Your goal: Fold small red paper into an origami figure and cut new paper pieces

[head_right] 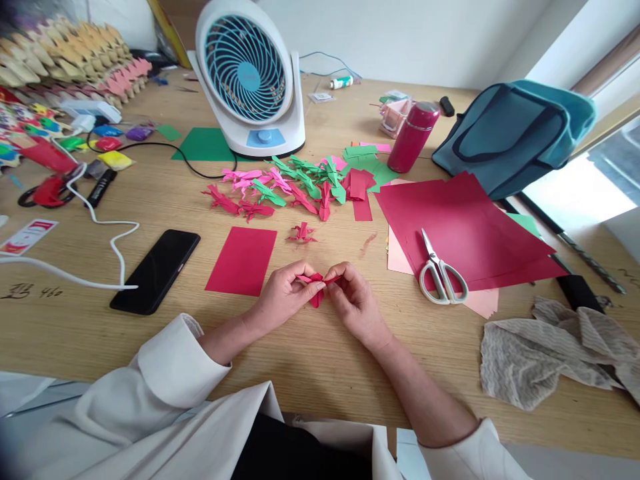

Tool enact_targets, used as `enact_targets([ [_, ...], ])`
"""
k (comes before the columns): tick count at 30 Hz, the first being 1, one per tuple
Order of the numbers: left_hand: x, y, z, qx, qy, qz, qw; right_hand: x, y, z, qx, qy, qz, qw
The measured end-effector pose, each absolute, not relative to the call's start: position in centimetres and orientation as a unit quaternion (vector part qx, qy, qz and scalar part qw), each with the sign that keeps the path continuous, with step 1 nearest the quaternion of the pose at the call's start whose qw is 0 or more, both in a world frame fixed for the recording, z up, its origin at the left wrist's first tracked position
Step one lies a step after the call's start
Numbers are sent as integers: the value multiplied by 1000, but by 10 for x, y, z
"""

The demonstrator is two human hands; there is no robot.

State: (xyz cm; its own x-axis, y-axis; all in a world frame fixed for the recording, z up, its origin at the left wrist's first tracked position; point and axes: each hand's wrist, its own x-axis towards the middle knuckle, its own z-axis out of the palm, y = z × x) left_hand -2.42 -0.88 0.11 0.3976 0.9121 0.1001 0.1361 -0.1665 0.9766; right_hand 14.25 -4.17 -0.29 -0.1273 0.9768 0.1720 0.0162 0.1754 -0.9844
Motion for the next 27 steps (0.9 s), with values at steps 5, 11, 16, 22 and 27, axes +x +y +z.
enact_targets([
  [5, -25, -10, 2, 675, 378, 386, 502, 142, -42, -3, -433, -585, 476, 493],
  [11, -25, -10, -1, 647, 361, 369, 561, 142, -43, -7, -447, -620, 411, 496],
  [16, -25, -9, -3, 645, 350, 383, 561, 143, -43, -9, -452, -622, 397, 501],
  [22, -30, -6, 0, 735, 322, 412, 433, 142, -42, -7, -438, -579, 440, 529],
  [27, -36, -1, 8, 810, 277, 408, 318, 144, -39, 0, -440, -554, 501, 498],
])
